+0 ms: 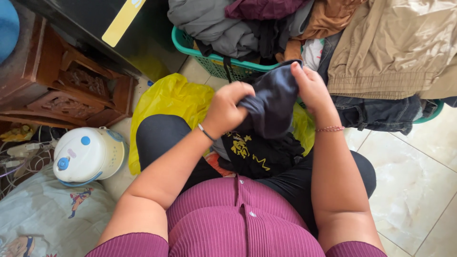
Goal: The person sits on the floor in front of a laundry basket and folds clothes one at a time. They shake out a gray garment, align its sleeves, fold it, and place it on the pile in the basket, then repeat the same folding process with dark shirts and pants.
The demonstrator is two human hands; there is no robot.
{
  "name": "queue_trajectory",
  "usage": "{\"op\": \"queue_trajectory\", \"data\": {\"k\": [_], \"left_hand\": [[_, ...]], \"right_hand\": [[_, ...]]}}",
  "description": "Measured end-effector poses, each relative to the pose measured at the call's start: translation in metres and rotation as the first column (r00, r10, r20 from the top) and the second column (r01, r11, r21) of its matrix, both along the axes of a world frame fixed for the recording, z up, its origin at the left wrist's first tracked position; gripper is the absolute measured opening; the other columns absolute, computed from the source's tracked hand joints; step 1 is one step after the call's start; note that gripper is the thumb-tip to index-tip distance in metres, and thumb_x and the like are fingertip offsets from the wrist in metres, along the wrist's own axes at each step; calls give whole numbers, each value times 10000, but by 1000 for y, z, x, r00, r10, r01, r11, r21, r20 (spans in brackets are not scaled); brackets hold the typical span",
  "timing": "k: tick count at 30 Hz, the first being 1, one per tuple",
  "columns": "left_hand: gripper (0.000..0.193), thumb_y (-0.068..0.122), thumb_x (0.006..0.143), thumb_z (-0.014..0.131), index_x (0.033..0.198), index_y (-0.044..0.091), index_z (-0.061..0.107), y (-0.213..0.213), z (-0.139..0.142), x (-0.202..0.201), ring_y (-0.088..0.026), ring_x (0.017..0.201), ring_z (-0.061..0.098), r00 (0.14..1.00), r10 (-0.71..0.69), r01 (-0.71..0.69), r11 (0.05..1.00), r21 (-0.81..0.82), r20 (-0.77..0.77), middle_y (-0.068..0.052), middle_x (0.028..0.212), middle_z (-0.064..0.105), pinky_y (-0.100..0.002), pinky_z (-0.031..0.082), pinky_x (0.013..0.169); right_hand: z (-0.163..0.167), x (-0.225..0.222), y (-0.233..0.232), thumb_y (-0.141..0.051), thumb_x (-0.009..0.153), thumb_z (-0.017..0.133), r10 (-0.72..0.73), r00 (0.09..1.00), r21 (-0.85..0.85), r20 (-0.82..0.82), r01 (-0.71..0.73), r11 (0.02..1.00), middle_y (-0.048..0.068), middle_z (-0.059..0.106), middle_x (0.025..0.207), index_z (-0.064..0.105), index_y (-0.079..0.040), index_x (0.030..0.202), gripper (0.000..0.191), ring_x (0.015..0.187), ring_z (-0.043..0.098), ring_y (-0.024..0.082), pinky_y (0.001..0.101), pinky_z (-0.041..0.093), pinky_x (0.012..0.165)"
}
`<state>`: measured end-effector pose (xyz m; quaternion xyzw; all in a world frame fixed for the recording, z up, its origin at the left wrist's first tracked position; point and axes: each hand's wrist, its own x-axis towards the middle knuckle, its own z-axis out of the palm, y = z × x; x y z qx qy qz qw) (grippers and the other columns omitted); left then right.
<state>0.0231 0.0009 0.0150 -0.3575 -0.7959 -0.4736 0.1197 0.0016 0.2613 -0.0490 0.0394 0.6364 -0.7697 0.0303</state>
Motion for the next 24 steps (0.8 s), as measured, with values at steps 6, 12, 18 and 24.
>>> {"op": "queue_trajectory", "data": {"k": [6, 12, 18, 24], "left_hand": [[168, -28, 840, 696, 994, 35, 674, -3, 23, -25, -110, 704, 570, 959, 182, -211, 970, 119, 219, -39, 849, 643, -248, 490, 653], [233, -40, 827, 650, 1039, 47, 690, 12, 36, -26, -149, 795, 676, 977, 96, -130, 976, 174, 192, -66, 929, 709, -279, 547, 707], [241, -34, 787, 642, 1008, 35, 713, 19, 41, -18, -306, 818, 674, 987, 137, -132, 989, -63, 84, -139, 911, 691, -347, 530, 730], [262, -104, 818, 584, 1007, 44, 689, -2, 64, -51, -226, 911, 696, 975, 171, -146, 974, 172, -144, -92, 938, 692, -320, 560, 865]], "right_hand": [[24, 9, -11, -187, 1029, 682, -22, 949, 150, -313, 73, 986, -8, 656, 1010, 601, -48, 1155, 204, 884, 630, 66, 242, 522, 776], [52, 38, -47, -192, 764, 863, 256, 728, 570, -636, 220, 791, 97, 651, 988, 612, 15, 1111, 475, 895, 661, 228, 328, 524, 795], [47, 35, -54, -66, 1005, 678, 16, 905, 489, -425, 214, 846, 136, 624, 842, 636, -25, 1060, 81, 802, 608, 302, 365, 494, 749], [54, 38, -31, -64, 877, 724, 52, 806, 630, -590, 418, 655, 124, 661, 909, 620, -51, 1025, 181, 833, 673, 328, 407, 534, 723]]}}
